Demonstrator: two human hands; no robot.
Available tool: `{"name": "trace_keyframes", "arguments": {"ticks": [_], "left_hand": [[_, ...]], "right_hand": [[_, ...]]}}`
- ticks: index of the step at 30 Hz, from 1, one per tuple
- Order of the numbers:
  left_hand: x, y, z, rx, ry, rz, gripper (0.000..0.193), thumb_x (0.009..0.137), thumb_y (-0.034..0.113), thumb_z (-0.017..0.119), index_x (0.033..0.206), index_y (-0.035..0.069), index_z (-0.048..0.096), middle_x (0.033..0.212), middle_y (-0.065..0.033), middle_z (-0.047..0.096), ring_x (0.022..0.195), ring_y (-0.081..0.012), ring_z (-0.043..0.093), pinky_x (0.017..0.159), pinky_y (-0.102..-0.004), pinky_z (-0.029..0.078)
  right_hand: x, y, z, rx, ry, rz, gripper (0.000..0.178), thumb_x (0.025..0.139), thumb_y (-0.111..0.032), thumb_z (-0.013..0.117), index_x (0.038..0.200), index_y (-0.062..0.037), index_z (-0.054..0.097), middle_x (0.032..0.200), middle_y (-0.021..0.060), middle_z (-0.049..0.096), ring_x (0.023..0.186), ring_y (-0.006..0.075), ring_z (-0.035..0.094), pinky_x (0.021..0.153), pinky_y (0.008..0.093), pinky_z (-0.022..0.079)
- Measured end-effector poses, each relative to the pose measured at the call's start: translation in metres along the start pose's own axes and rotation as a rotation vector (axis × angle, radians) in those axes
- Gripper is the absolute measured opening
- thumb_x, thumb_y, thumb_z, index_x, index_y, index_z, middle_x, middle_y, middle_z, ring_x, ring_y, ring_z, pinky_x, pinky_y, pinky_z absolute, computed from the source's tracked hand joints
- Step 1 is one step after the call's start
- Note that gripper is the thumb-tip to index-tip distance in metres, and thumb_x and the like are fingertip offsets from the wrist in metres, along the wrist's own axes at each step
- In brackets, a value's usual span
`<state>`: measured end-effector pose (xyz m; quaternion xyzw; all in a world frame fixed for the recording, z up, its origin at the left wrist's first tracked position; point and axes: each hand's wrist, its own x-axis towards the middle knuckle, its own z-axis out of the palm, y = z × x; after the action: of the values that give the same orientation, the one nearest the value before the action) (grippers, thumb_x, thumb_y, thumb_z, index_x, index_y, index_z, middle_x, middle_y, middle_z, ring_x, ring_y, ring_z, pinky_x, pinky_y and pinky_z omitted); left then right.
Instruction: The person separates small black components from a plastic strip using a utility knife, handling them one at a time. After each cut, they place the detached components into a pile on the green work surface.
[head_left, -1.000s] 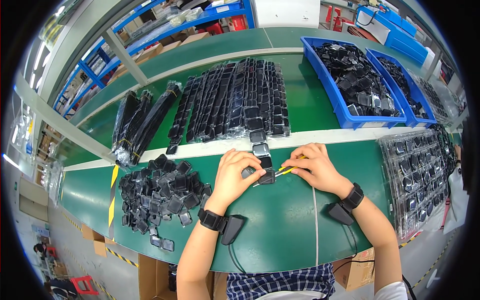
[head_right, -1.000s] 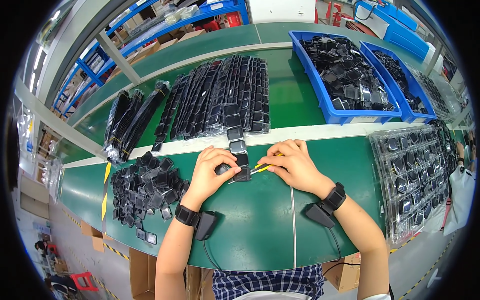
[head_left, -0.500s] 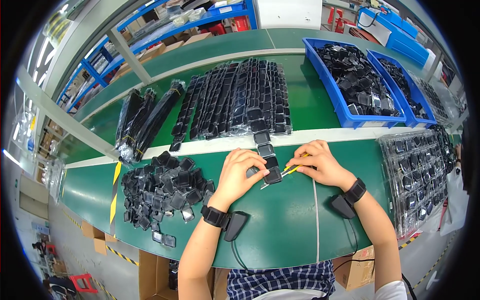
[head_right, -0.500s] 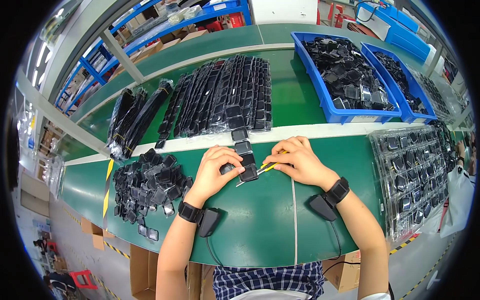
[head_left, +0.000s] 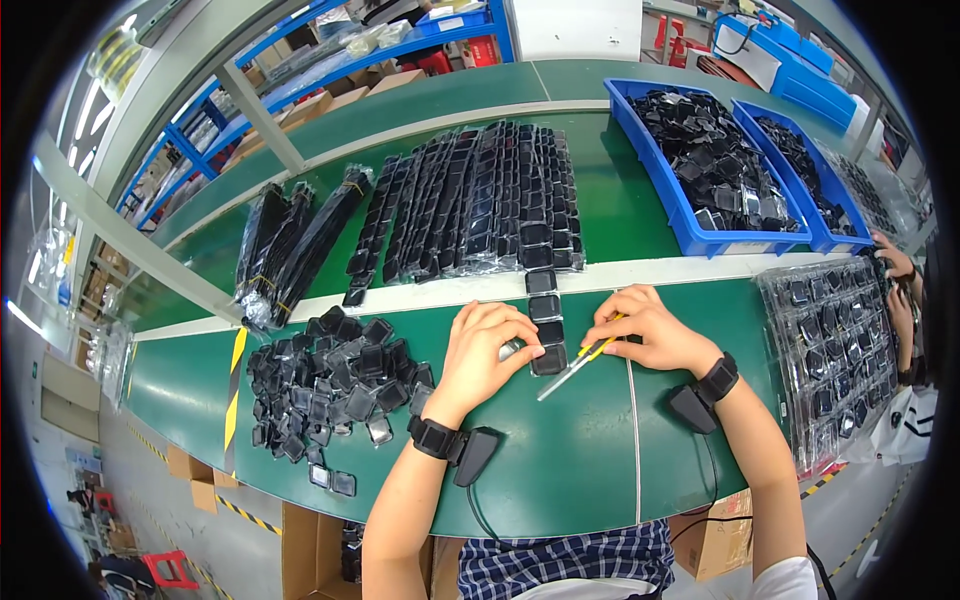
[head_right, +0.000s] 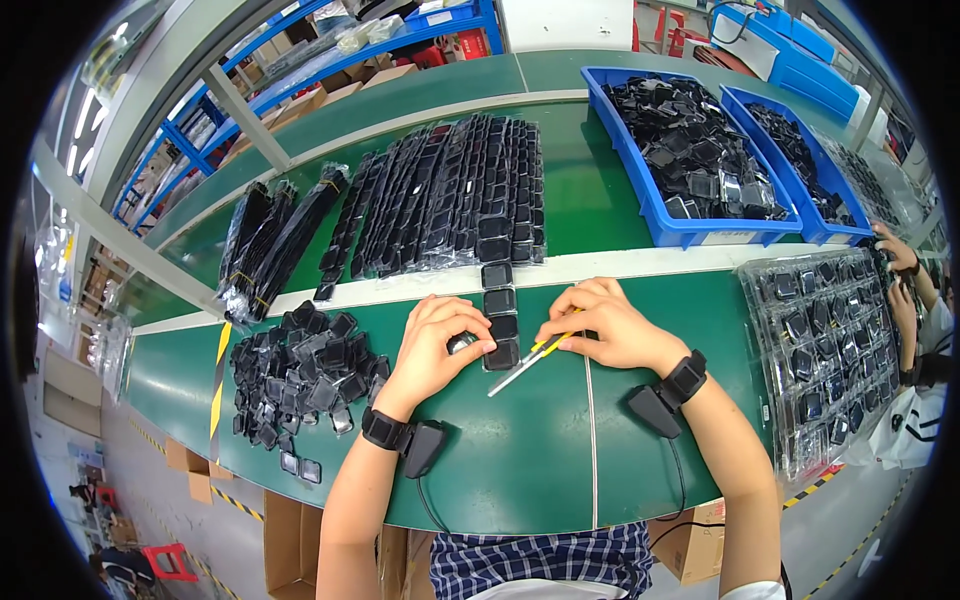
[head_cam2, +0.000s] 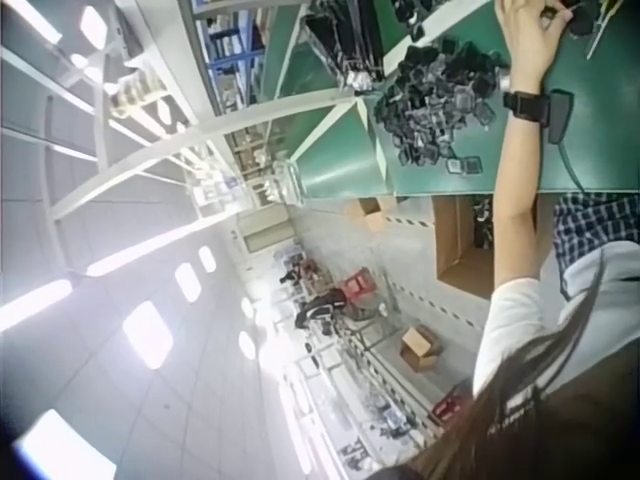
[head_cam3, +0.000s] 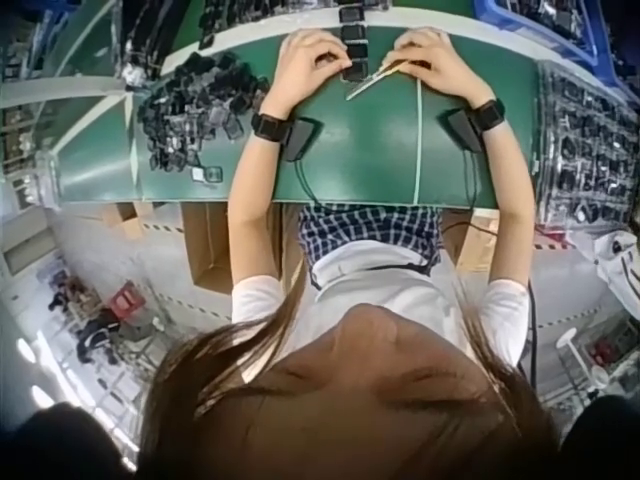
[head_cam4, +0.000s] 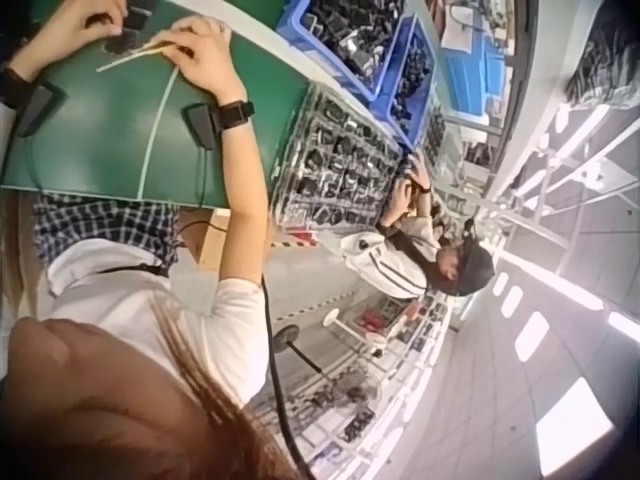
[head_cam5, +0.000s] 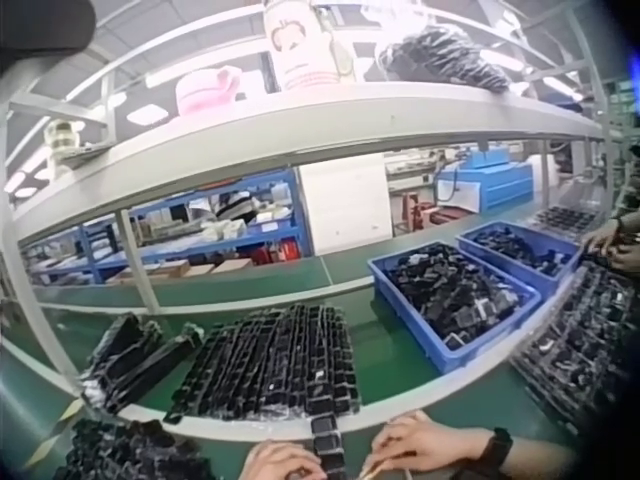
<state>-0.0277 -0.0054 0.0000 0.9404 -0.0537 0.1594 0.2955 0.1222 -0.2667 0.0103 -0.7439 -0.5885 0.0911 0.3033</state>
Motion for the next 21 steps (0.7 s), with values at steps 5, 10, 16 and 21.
{"name": "trace_keyframes", "arguments": {"ticks": [5, 10, 16, 21], "left_hand": [[-0.006, -0.009, -0.003, -0.053, -0.002, -0.025, 0.012, 0.087, 0.023, 0.081, 0.093, 0.014, 0.074, 0.11, 0.002, 0.073, 0.123, -0.023, 0.062, 0.12, -0.0528, 0.032], [-0.008, -0.023, -0.018, -0.052, 0.061, -0.048, 0.013, 0.087, 0.019, 0.08, 0.093, 0.011, 0.071, 0.11, -0.0015, 0.073, 0.122, -0.0249, 0.063, 0.119, -0.0541, 0.032], [-0.011, -0.018, -0.031, 0.047, 0.057, -0.018, 0.051, 0.078, 0.025, 0.083, 0.124, 0.013, 0.065, 0.134, -0.0055, 0.068, 0.138, -0.0283, 0.054, 0.126, -0.0573, 0.022], [-0.005, 0.006, -0.017, 0.009, -0.139, 0.038, 0.083, 0.072, 0.038, 0.09, 0.145, 0.014, 0.059, 0.145, -0.0065, 0.062, 0.147, -0.0288, 0.046, 0.129, -0.0569, 0.015]], "right_hand": [[-0.007, 0.003, -0.004, 0.028, -0.023, 0.025, 0.025, 0.085, -0.016, 0.08, 0.109, -0.023, 0.082, 0.106, -0.0036, 0.064, 0.109, 0.0197, 0.055, 0.11, 0.0402, 0.029], [-0.01, 0.004, 0.004, 0.094, 0.178, 0.14, 0.031, 0.085, -0.012, 0.08, 0.115, -0.0214, 0.081, 0.11, -0.0021, 0.065, 0.109, 0.0199, 0.056, 0.105, 0.0378, 0.035], [-0.008, 0.005, 0.008, 0.032, 0.265, 0.182, 0.03, 0.089, -0.013, 0.078, 0.118, -0.0197, 0.08, 0.11, -0.0016, 0.066, 0.109, 0.0206, 0.056, 0.104, 0.0371, 0.036], [-0.006, 0.001, 0.009, 0.013, 0.273, 0.21, 0.032, 0.086, -0.008, 0.078, 0.117, -0.0159, 0.08, 0.11, 0.0007, 0.065, 0.109, 0.0218, 0.056, 0.106, 0.0382, 0.037]]}}
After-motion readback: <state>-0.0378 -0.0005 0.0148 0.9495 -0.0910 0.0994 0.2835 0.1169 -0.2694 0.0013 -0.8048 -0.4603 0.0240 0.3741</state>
